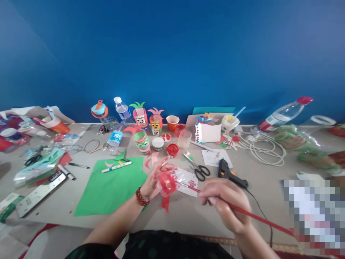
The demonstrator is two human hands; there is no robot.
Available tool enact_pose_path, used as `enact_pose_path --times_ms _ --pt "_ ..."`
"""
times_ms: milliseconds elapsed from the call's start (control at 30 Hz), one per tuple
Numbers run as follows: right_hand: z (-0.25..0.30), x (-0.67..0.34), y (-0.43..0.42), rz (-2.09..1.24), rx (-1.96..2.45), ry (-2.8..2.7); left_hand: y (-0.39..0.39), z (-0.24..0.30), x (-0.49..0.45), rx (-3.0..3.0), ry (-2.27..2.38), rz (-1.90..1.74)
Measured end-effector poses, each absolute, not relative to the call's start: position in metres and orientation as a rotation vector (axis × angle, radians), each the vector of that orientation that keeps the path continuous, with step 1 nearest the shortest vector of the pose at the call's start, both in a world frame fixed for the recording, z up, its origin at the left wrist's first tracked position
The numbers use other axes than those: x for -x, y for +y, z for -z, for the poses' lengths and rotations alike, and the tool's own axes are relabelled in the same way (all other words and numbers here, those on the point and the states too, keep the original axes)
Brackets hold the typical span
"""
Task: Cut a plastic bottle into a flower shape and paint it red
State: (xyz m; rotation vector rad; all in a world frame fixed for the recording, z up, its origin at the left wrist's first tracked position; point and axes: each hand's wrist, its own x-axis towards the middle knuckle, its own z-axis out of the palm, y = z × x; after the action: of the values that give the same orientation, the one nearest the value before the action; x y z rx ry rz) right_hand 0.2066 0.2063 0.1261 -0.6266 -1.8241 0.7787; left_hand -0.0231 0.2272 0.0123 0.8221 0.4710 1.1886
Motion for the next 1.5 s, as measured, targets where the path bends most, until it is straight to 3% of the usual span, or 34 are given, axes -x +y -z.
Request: enact_pose_path --times_ms 233,600,1500 --pt "-0.104 -0.201 0.207 -1.278 0.934 -1.331 0.227 -0.015 0.025 -0.793 0.432 -1.136" --pt "-0.116 -0.203 0.209 -1.442 1.037 -1.233 0.227 -0.015 0.023 -0.829 0.434 -1.115" --pt "-0.12 -0.206 0.214 -1.218 1.111 -1.337 0.227 -0.013 0.025 -0.836 0.455 -1.144"
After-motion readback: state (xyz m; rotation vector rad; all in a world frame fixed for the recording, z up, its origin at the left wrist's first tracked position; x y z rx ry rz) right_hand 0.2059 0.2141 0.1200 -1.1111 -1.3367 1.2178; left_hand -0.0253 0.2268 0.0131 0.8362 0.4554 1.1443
